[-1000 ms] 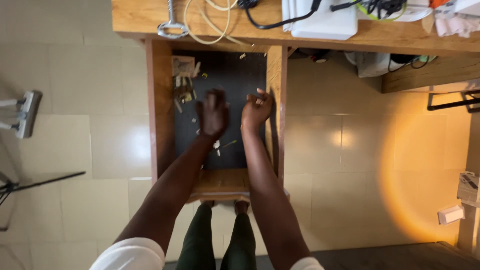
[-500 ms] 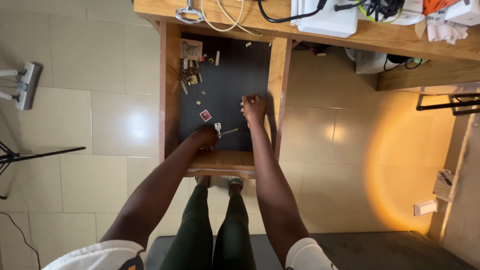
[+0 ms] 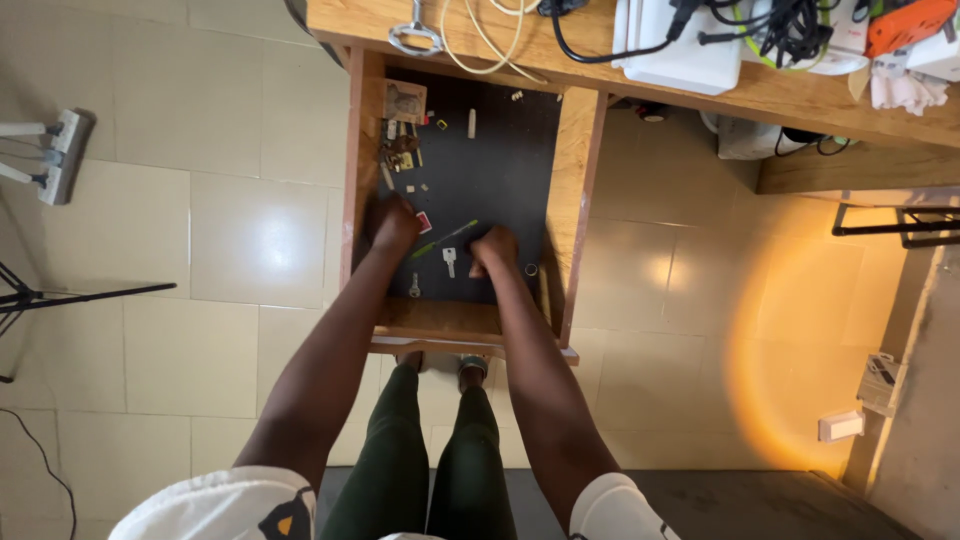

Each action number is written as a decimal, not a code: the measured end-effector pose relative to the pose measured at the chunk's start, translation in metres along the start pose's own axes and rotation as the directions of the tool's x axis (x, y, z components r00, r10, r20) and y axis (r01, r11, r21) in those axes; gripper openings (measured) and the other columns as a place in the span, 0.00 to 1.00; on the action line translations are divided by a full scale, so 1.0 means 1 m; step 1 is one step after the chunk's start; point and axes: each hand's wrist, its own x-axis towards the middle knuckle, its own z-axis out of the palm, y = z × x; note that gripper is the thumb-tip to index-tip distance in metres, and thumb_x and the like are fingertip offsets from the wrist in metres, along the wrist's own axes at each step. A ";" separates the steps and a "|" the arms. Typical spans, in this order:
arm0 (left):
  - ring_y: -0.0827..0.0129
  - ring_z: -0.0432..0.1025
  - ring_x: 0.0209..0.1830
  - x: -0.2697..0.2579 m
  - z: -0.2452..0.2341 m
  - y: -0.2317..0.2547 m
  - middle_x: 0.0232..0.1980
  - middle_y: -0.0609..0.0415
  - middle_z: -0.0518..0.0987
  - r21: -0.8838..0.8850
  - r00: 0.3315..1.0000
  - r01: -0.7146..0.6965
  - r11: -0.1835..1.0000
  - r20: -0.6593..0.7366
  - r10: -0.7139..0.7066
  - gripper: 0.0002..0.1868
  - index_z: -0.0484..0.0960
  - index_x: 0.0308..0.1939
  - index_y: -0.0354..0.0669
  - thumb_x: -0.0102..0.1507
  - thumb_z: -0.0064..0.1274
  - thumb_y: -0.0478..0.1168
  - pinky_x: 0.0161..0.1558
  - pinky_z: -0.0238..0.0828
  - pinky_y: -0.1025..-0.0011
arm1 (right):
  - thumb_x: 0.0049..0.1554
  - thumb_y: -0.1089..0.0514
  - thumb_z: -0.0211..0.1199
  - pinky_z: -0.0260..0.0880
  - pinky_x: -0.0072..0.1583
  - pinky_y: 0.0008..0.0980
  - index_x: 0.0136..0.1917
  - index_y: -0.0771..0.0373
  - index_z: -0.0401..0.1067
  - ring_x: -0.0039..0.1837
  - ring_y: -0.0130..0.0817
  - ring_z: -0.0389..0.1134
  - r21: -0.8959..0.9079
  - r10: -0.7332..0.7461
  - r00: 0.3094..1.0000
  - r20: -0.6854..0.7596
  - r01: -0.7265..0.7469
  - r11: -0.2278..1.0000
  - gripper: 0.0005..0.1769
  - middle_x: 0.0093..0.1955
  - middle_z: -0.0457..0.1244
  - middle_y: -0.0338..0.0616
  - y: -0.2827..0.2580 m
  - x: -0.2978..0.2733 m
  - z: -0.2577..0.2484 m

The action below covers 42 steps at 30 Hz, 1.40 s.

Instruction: Organizing and sorting various electronic components, cables, and miscellaneous items in a desk drawer.

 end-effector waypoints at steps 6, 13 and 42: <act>0.60 0.71 0.24 -0.025 0.053 0.021 0.30 0.45 0.76 -0.662 0.605 0.684 0.308 0.750 0.268 0.09 0.79 0.35 0.37 0.69 0.53 0.38 0.24 0.71 0.60 | 0.60 0.60 0.59 0.79 0.36 0.40 0.44 0.76 0.77 0.37 0.48 0.77 0.090 0.100 0.991 0.090 -0.108 0.990 0.14 0.39 0.72 0.64 -0.010 0.009 0.033; 0.58 0.75 0.27 -0.025 -0.022 0.019 0.34 0.42 0.83 -0.771 0.822 0.432 0.469 0.550 0.147 0.14 0.84 0.38 0.34 0.67 0.53 0.44 0.28 0.69 0.60 | 0.55 0.48 0.71 0.73 0.57 0.46 0.46 0.66 0.79 0.52 0.52 0.72 -0.089 -0.236 0.944 -0.232 0.221 0.971 0.18 0.48 0.70 0.57 -0.013 0.037 0.066; 0.59 0.83 0.35 -0.028 -0.068 0.023 0.40 0.43 0.87 -0.879 0.917 0.398 -0.263 0.393 0.075 0.11 0.81 0.46 0.38 0.60 0.51 0.28 0.32 0.79 0.68 | 0.53 0.57 0.70 0.51 0.30 0.34 0.24 0.60 0.65 0.25 0.26 0.49 0.476 -0.179 0.915 -0.362 0.347 0.808 0.21 0.21 0.52 0.35 -0.011 -0.013 0.021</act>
